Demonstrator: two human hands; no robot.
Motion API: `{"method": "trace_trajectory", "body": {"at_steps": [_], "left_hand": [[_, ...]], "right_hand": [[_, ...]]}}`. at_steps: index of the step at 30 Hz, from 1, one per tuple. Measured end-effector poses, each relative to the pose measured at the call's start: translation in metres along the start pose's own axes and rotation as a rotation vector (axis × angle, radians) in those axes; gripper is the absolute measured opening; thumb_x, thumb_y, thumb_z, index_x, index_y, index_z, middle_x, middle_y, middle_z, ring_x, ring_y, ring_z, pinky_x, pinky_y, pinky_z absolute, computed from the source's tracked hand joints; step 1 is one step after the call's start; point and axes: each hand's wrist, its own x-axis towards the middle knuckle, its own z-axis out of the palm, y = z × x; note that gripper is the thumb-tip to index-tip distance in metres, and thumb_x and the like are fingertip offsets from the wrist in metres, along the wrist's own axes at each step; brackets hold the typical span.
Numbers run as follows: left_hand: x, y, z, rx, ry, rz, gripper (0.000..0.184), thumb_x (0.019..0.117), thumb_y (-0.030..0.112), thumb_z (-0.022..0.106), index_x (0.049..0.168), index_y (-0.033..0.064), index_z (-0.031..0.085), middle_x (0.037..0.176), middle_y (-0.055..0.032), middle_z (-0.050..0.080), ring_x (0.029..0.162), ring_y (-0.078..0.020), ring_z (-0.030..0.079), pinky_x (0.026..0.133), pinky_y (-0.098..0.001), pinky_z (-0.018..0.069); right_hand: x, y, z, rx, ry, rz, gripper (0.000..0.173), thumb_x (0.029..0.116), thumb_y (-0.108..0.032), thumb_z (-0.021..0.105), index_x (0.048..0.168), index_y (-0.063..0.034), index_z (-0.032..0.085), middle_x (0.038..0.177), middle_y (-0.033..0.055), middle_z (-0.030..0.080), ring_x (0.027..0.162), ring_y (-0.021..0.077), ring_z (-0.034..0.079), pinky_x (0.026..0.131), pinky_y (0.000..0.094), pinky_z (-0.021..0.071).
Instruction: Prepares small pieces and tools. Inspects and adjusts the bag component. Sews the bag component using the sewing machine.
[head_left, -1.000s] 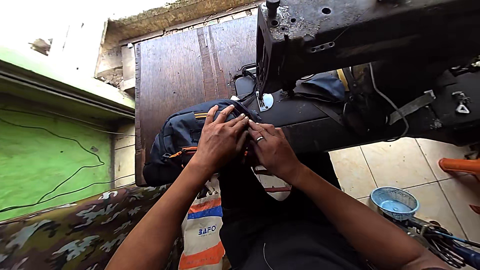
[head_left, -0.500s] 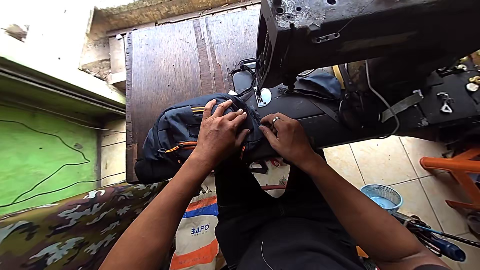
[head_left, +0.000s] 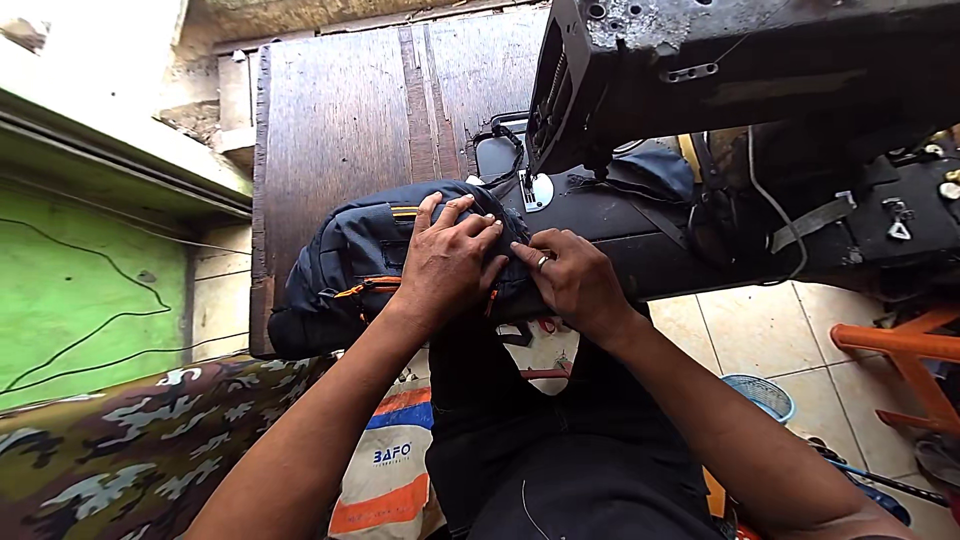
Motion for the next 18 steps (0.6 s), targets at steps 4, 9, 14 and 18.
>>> {"method": "trace_trajectory", "body": {"at_steps": [4, 9, 14, 18], "left_hand": [[-0.001, -0.001, 0.000, -0.006, 0.003, -0.008, 0.042, 0.0993, 0.047, 0.056, 0.124, 0.0193, 0.075, 0.128, 0.0000, 0.072, 0.138, -0.0290, 0.052, 0.120, -0.0584, 0.0255], [0.002, 0.003, 0.002, 0.014, 0.015, -0.026, 0.039, 0.0987, 0.044, 0.058, 0.122, 0.0195, 0.076, 0.127, -0.0004, 0.072, 0.136, -0.0289, 0.054, 0.119, -0.0592, 0.0262], [0.001, 0.003, 0.004, 0.021, 0.017, -0.026, 0.038, 0.0979, 0.044, 0.058, 0.122, 0.0198, 0.076, 0.126, -0.0006, 0.072, 0.136, -0.0298, 0.053, 0.119, -0.0593, 0.0256], [0.001, 0.003, 0.004, 0.020, 0.035, -0.018, 0.037, 0.0982, 0.043, 0.059, 0.120, 0.0186, 0.077, 0.126, -0.0014, 0.072, 0.138, -0.0307, 0.052, 0.119, -0.0596, 0.0251]], "right_hand": [[-0.004, -0.012, -0.004, -0.272, -0.112, -0.077, 0.038, 0.0922, 0.001, 0.060, 0.127, -0.0066, 0.072, 0.112, 0.0154, 0.070, 0.084, 0.0290, 0.066, 0.064, 0.0386, 0.0511], [0.004, -0.006, -0.009, -0.074, -0.146, 0.026, 0.030, 0.0955, -0.005, 0.062, 0.122, -0.0083, 0.075, 0.110, 0.0144, 0.069, 0.085, 0.0276, 0.069, 0.066, 0.0398, 0.0577], [0.025, -0.007, -0.004, 0.147, -0.054, 0.415, 0.025, 0.0989, -0.023, 0.068, 0.113, -0.0028, 0.068, 0.100, 0.0139, 0.064, 0.071, 0.0245, 0.065, 0.062, 0.0423, 0.0567], [0.037, -0.029, -0.004, 0.013, -0.112, 0.536, 0.027, 0.0983, -0.024, 0.069, 0.111, -0.0008, 0.068, 0.103, 0.0184, 0.063, 0.088, 0.0348, 0.067, 0.071, 0.0487, 0.0570]]}}
